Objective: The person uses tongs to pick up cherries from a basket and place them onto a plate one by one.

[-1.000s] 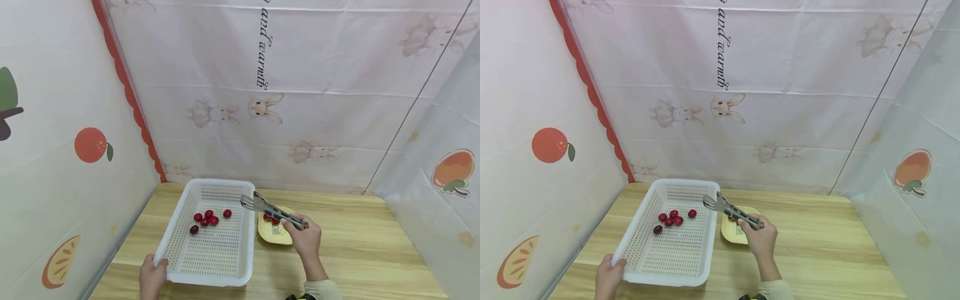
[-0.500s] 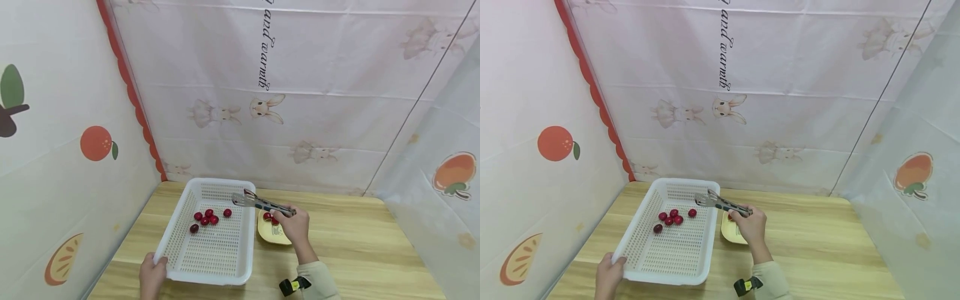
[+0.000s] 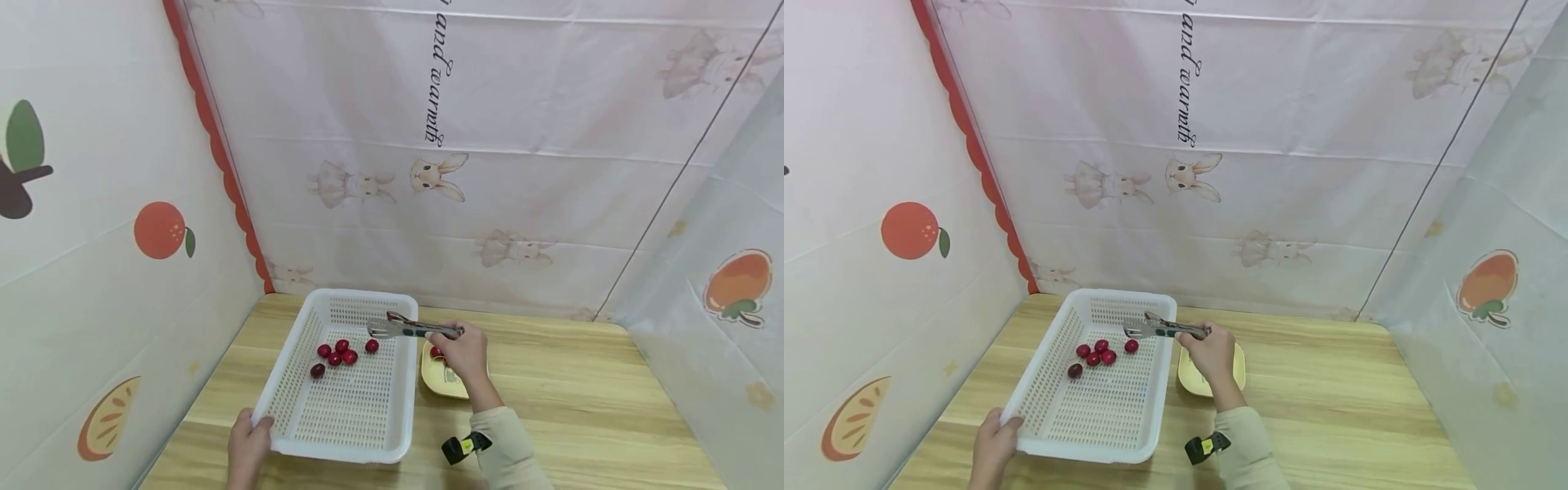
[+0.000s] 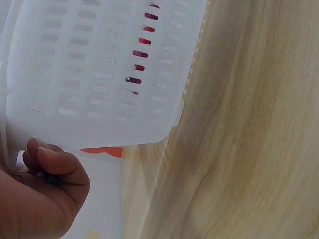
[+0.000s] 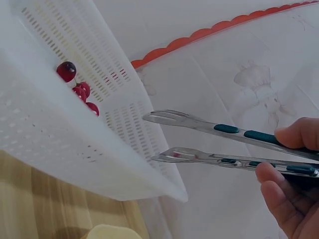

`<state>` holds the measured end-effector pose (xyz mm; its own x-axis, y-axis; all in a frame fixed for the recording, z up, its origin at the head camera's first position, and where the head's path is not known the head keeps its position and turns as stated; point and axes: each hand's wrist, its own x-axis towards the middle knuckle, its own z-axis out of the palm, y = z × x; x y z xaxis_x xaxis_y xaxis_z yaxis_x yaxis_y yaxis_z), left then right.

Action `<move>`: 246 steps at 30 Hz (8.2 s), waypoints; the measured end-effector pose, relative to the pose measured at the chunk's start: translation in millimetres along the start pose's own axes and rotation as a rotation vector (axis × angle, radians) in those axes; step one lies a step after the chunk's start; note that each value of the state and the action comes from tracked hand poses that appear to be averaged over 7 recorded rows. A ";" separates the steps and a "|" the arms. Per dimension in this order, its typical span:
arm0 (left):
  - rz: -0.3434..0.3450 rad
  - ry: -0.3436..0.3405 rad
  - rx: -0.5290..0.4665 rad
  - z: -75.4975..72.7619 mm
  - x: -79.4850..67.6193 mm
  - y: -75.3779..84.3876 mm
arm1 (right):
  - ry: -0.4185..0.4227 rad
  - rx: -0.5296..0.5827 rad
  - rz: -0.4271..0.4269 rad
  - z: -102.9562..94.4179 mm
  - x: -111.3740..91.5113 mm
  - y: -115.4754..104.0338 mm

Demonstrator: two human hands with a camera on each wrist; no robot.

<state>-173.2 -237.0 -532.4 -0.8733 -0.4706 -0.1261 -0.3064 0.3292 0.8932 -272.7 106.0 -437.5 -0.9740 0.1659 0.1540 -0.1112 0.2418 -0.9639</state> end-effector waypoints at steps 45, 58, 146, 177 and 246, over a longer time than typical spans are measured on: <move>-0.035 0.048 -0.010 8.0 9.0 -10.5 | -0.169 -0.342 -0.144 65.3 20.5 -9.4; 0.005 0.134 0.026 21.4 36.0 -52.0 | -0.255 -0.296 -0.130 88.1 16.6 -10.4; -0.030 0.088 -0.024 5.4 10.9 -11.2 | -0.230 -0.334 -0.171 136.2 4.2 7.3; -0.044 0.024 0.002 1.2 -2.2 3.5 | -0.092 -0.216 -0.237 100.1 -14.9 7.2; -0.040 0.041 -0.024 1.9 -2.6 5.1 | 0.212 0.086 -0.169 -19.7 -65.7 -0.4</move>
<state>-173.2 -232.6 -528.3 -0.8442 -0.5162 -0.1443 -0.3309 0.2903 0.8979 -204.8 113.9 -442.9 -0.8783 0.3290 0.3469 -0.2932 0.2023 -0.9344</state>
